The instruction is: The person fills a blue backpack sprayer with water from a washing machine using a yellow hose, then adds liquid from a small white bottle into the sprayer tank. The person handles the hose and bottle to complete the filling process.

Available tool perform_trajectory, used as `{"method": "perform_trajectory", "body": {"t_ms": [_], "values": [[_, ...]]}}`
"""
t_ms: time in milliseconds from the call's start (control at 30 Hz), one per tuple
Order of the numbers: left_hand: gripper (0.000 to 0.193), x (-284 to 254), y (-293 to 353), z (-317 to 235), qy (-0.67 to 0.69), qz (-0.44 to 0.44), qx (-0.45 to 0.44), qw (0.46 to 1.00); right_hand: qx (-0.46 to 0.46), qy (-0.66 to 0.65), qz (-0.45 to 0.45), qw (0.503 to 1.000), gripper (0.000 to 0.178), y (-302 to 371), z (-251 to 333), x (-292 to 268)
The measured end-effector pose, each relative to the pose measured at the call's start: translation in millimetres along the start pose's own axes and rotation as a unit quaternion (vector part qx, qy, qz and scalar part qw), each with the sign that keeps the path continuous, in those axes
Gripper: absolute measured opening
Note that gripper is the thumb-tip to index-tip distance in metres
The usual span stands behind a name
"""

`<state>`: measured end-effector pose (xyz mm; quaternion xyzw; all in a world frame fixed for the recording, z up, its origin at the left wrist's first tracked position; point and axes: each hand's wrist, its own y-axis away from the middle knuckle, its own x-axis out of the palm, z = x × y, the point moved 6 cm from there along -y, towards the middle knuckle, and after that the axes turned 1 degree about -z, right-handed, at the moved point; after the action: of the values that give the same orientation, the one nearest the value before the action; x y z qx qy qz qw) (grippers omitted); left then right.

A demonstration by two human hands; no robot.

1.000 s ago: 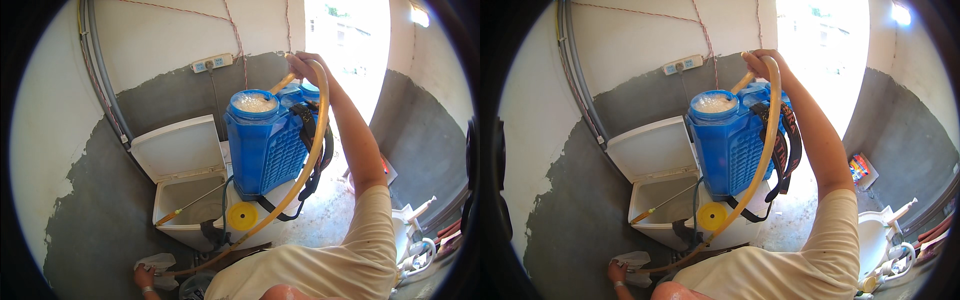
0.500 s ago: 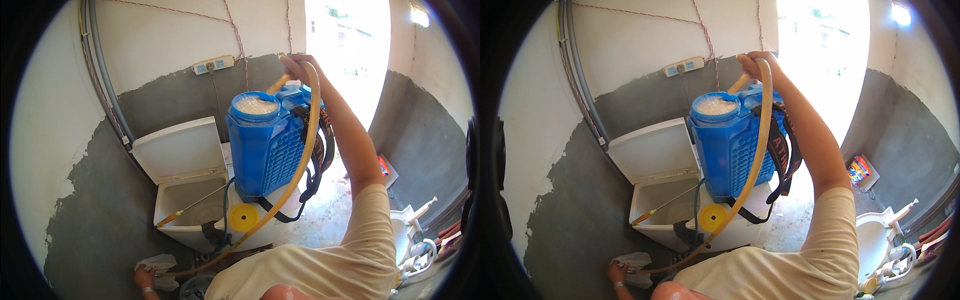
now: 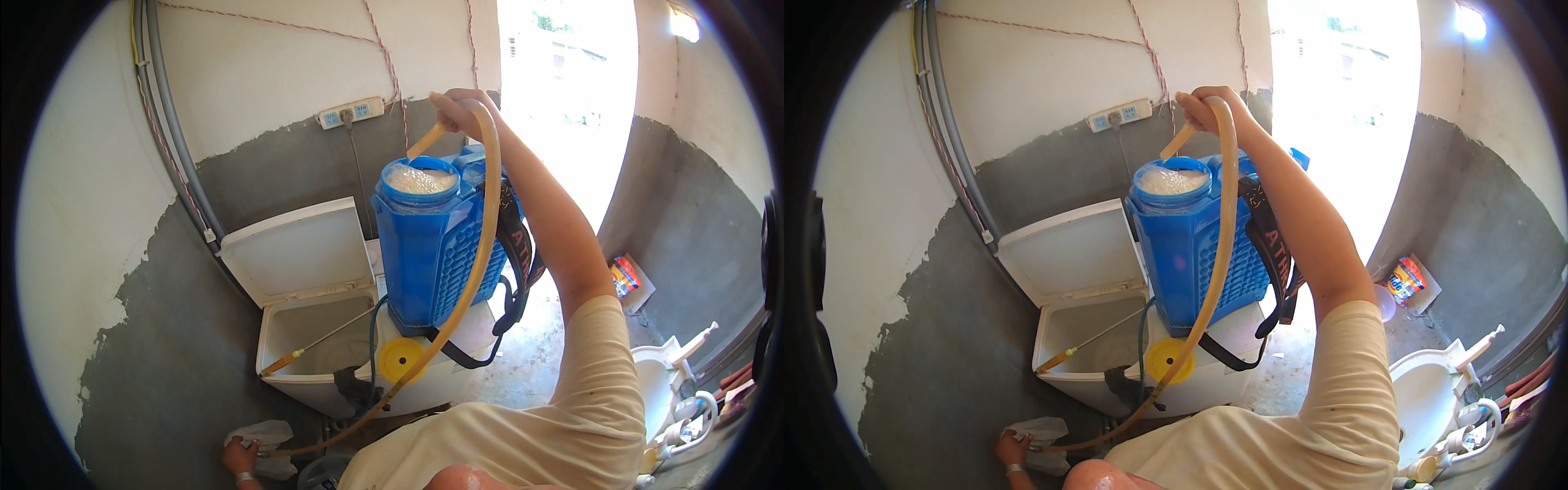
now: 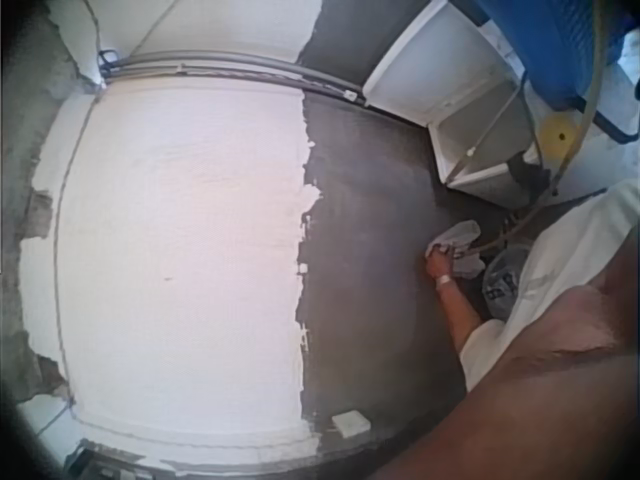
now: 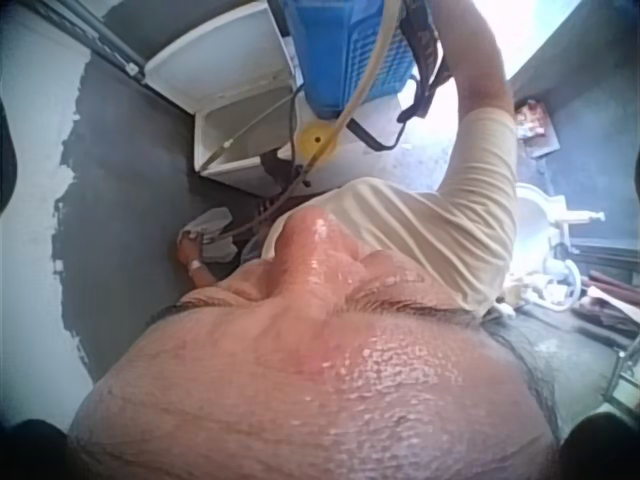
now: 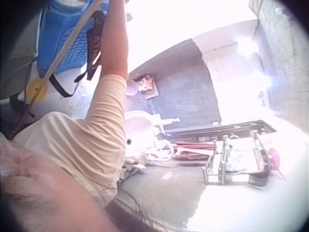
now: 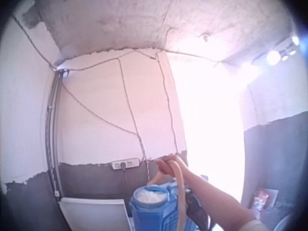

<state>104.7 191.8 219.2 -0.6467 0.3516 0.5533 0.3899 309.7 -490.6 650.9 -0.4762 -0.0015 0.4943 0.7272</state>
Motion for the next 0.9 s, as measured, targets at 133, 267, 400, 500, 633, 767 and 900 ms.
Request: {"method": "perform_trajectory", "body": {"t_ms": [133,267,400,500,633,767,900], "values": [[0.055,-2.3,2.8,-0.3,0.002,0.006,-0.003,1.000,-0.007,0.005,0.023,1.000,0.041,6.9,23.2,-1.2],[0.056,0.7,0.7,-1.3,-0.003,-0.004,0.003,1.000,0.027,0.001,-0.003,1.000,0.042,8.3,16.0,-14.2],[0.055,-1.1,0.8,-4.7,0.000,-0.004,0.002,1.000,0.022,0.017,0.001,1.000,0.044,12.6,8.2,-30.3],[0.054,-1.9,2.6,-2.7,-0.001,-0.001,-0.006,1.000,0.010,0.021,-0.007,1.000,0.044,17.5,11.8,-35.6],[0.053,-3.3,4.1,-0.8,0.014,0.005,-0.008,1.000,0.021,0.037,-0.011,0.999,0.044,22.3,19.2,-40.8],[0.052,-1.6,1.9,-1.4,0.033,0.004,-0.013,0.999,0.007,0.063,-0.023,0.998,0.045,20.0,12.0,-48.1],[0.051,-0.2,3.0,1.8,0.042,-0.016,0.002,0.999,0.000,0.083,-0.023,0.996,0.046,19.5,10.7,-46.6]]}}
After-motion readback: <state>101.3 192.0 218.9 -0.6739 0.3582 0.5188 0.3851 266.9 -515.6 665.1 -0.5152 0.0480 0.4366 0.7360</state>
